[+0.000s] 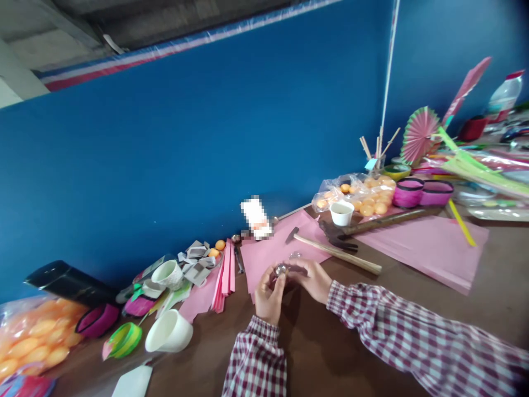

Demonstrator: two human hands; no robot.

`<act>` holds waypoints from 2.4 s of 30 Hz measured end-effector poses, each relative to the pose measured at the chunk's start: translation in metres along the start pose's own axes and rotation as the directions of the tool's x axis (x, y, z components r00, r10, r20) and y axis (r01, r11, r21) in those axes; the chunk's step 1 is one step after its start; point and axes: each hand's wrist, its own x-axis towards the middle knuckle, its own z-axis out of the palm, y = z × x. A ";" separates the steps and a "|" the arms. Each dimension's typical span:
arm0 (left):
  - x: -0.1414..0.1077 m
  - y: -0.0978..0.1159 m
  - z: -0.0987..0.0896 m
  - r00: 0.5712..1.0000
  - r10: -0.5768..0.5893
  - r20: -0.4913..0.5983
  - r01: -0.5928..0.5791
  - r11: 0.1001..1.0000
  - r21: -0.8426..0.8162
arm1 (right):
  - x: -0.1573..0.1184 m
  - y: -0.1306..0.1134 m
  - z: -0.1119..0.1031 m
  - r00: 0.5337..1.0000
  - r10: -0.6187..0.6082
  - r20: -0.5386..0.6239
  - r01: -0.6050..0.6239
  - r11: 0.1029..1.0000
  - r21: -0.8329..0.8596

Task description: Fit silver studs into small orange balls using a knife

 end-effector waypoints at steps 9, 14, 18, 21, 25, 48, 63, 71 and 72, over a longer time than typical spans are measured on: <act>0.004 -0.003 -0.003 0.998 -0.021 -0.054 0.024 0.998 0.052 | -0.007 0.005 0.006 0.977 -0.206 -0.059 0.188 0.955 -0.228; 0.003 -0.001 0.001 0.985 -0.030 -0.167 0.029 1.000 -0.007 | -0.013 -0.003 0.005 0.957 -0.271 -0.104 0.211 0.895 -0.393; 0.002 0.003 0.004 0.979 -0.046 -0.198 0.027 0.995 -0.095 | -0.014 -0.001 0.004 0.952 -0.261 -0.159 0.159 0.868 -0.470; 0.004 0.003 0.004 0.973 -0.083 -0.216 0.061 0.993 -0.105 | -0.013 0.002 0.004 0.950 -0.257 -0.179 0.140 0.859 -0.493; 0.007 0.000 0.001 0.981 -0.075 -0.181 0.054 0.991 -0.122 | -0.011 0.003 0.004 0.951 -0.245 -0.190 0.117 0.852 -0.510; 0.001 0.002 0.005 0.981 -0.048 -0.188 0.051 0.999 0.015 | -0.013 0.002 0.004 0.968 -0.194 -0.159 0.071 0.820 -0.568; 0.003 -0.005 -0.002 0.993 -0.009 -0.114 0.017 0.998 0.065 | -0.012 0.006 0.004 0.981 -0.176 -0.088 0.092 0.806 -0.585; 0.000 -0.007 0.002 0.988 0.111 -0.108 -0.088 0.977 0.196 | -0.011 0.012 0.005 0.981 -0.190 -0.045 0.131 0.813 -0.567; -0.001 -0.005 0.002 0.989 0.117 -0.091 -0.096 0.974 0.206 | -0.011 0.013 0.005 0.981 -0.190 -0.036 0.137 0.815 -0.563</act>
